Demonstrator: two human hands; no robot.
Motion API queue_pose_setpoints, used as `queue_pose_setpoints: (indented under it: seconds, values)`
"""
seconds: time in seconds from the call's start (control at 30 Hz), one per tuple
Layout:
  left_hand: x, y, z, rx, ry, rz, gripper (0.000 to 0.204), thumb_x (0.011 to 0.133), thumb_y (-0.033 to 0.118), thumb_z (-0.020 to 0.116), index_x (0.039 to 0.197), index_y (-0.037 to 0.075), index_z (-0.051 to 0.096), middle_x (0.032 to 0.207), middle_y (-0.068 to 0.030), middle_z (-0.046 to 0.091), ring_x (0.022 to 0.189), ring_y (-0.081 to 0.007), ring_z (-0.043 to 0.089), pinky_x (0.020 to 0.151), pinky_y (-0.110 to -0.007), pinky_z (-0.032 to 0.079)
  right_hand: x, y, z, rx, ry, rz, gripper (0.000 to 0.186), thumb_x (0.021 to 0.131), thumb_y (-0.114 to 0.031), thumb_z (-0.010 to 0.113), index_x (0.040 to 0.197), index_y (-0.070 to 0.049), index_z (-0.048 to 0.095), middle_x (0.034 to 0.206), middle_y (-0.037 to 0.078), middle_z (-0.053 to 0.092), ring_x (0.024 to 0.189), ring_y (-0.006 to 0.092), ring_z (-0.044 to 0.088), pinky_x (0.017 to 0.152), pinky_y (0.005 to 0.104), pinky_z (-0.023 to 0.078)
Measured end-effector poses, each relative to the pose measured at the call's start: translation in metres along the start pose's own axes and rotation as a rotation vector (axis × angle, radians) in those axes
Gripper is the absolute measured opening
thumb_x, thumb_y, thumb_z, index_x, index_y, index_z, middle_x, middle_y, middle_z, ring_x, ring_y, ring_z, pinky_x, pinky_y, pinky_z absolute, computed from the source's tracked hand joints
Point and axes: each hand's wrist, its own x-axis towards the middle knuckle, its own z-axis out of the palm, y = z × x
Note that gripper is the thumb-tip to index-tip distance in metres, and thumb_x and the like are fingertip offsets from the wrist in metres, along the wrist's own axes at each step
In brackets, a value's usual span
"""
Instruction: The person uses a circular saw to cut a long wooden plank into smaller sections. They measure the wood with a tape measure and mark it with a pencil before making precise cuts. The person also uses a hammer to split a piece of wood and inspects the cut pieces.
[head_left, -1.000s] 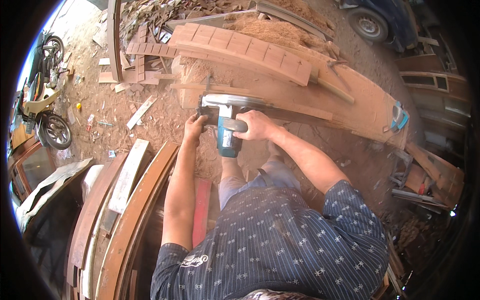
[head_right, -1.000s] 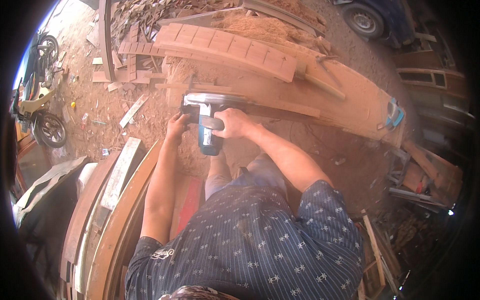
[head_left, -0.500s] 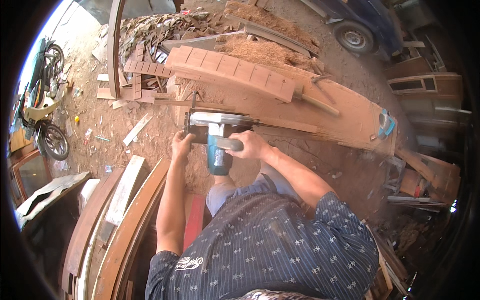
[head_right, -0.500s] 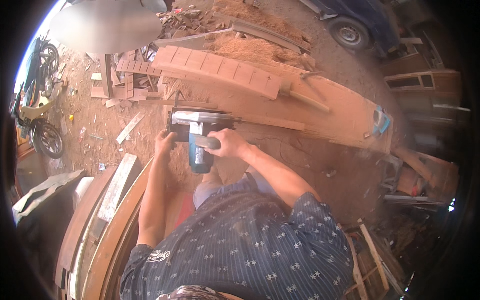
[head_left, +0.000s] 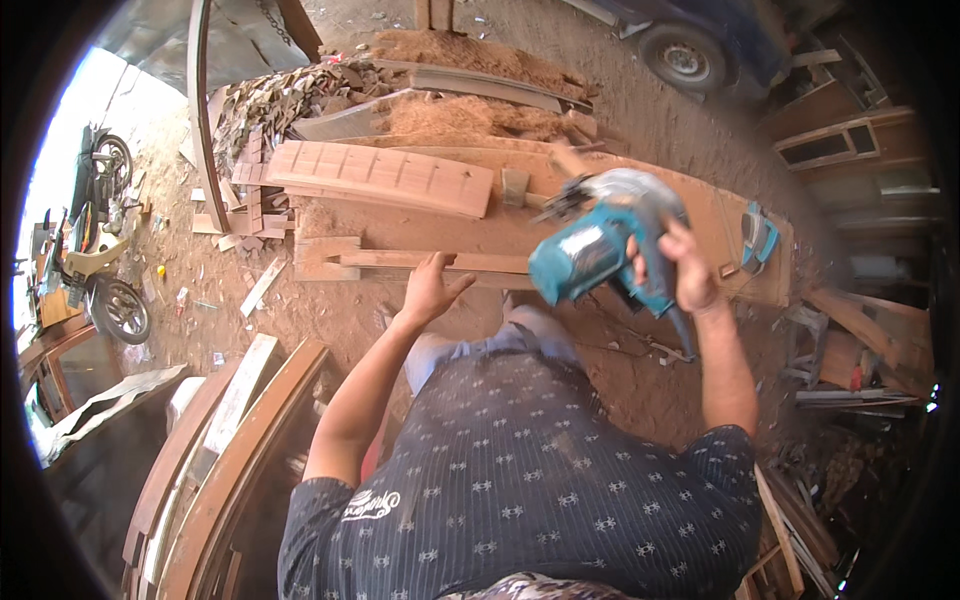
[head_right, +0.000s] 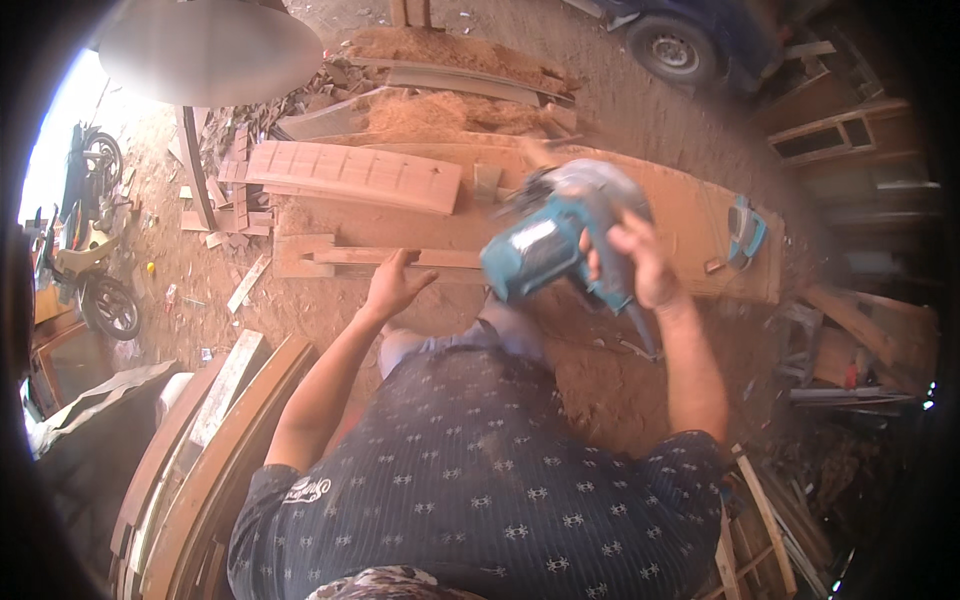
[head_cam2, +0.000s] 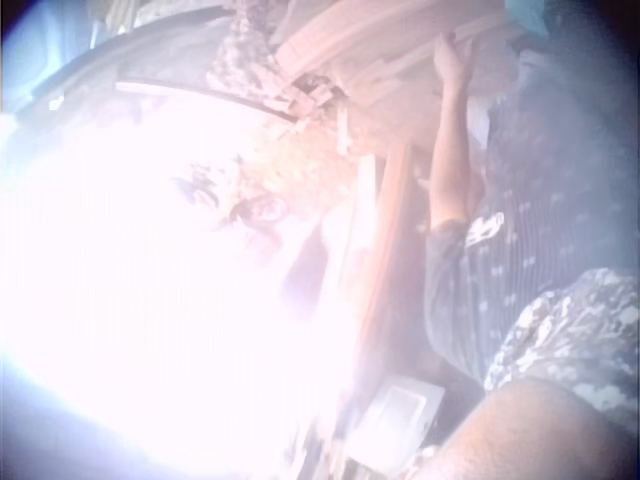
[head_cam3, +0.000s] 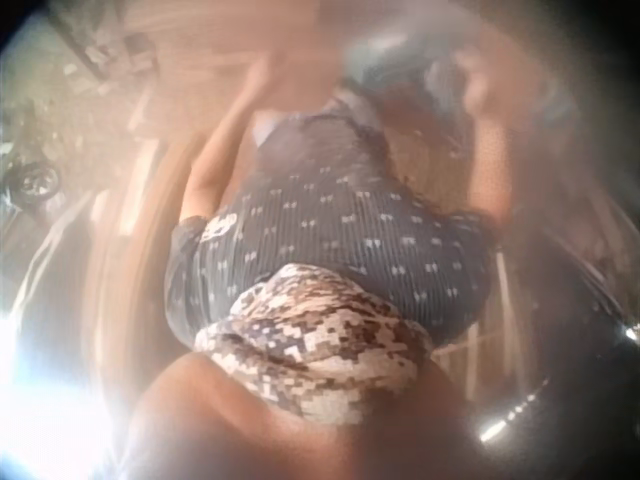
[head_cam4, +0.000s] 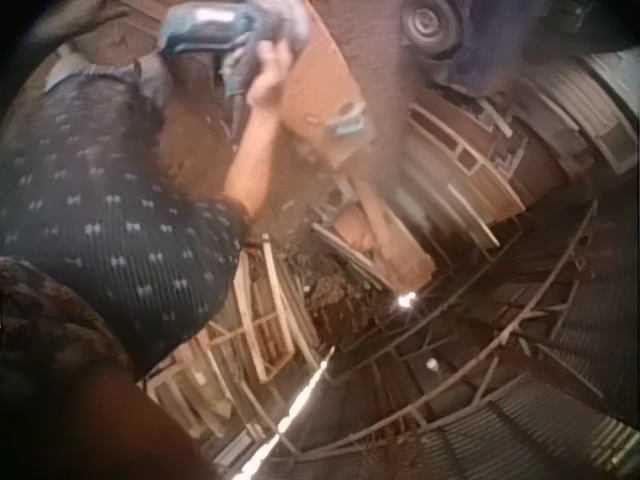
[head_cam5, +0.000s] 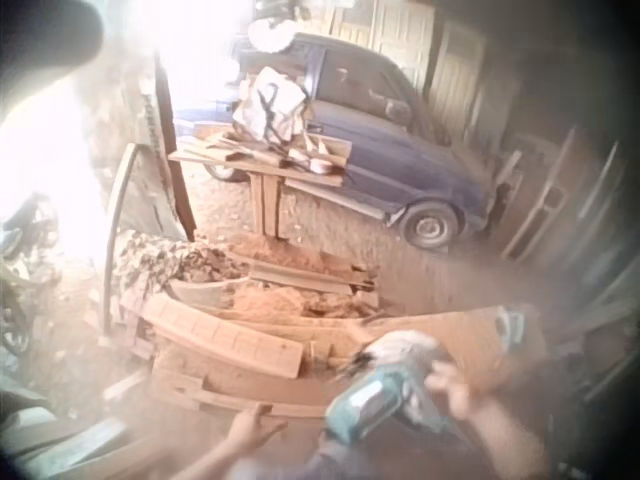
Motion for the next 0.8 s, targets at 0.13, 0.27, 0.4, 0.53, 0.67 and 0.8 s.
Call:
queue_pose_setpoints:
  seconds: [0.13,0.27,0.4,0.53,0.67,0.8]
  values:
    - [0.034,0.042,0.091,0.418,-0.025,0.137,0.085,0.076,0.048,0.084,0.143,0.008,0.050,0.138,-0.0129,0.058,0.134,-0.0309,0.050,0.118,-0.055,0.029,0.022,-0.001,-0.109,-0.311,0.263,0.065,0.053,0.107,-0.033,0.047,0.153,-0.007,0.045,0.097,0.013,0.069,0.075,0.0126,0.066,0.060,0.0282,0.056]
    - [0.059,0.053,0.153,0.650,-0.177,0.165,0.080,0.076,0.035,0.085,0.144,0.012,0.048,0.132,-0.0106,0.060,0.131,-0.0301,0.053,0.117,-0.058,0.030,0.053,0.046,-0.210,-1.081,0.189,0.152,0.050,0.103,-0.033,0.053,0.148,-0.012,0.053,0.112,0.020,0.071,0.103,0.0307,0.070,0.082,0.0456,0.058]
    - [0.076,0.046,0.161,0.617,-0.280,0.106,0.059,0.080,0.027,0.081,0.132,0.012,0.057,0.120,-0.0100,0.068,0.122,-0.0311,0.060,0.109,-0.055,0.040,0.077,0.114,-0.247,-1.552,-0.062,0.402,0.042,0.099,-0.029,0.056,0.137,-0.012,0.062,0.127,0.024,0.068,0.122,0.0404,0.063,0.096,0.0530,0.054]
    - [0.073,0.071,0.109,0.476,-0.195,0.173,0.050,0.079,0.025,0.082,0.123,0.013,0.062,0.110,-0.0109,0.071,0.114,-0.0324,0.064,0.101,-0.046,0.048,0.083,0.225,-0.291,-1.553,-0.081,0.667,0.031,0.097,-0.017,0.054,0.121,-0.008,0.072,0.125,0.023,0.069,0.119,0.0403,0.065,0.097,0.0508,0.055]
    - [0.071,0.125,-0.001,0.325,-0.204,0.120,0.047,0.076,0.023,0.084,0.118,0.011,0.066,0.108,-0.0116,0.071,0.107,-0.0325,0.067,0.093,-0.042,0.053,0.074,0.318,-0.301,-1.506,-0.003,0.744,0.032,0.097,-0.015,0.055,0.125,-0.010,0.070,0.118,0.022,0.072,0.110,0.0383,0.070,0.090,0.0515,0.058]
    - [0.049,0.170,-0.082,0.268,-0.159,0.041,0.047,0.078,0.022,0.085,0.118,0.007,0.066,0.108,-0.0135,0.071,0.105,-0.0331,0.068,0.089,-0.045,0.054,0.076,0.328,-0.291,-1.531,-0.144,0.759,0.035,0.098,-0.013,0.053,0.128,-0.004,0.066,0.119,0.023,0.071,0.113,0.0360,0.070,0.090,0.0518,0.058]
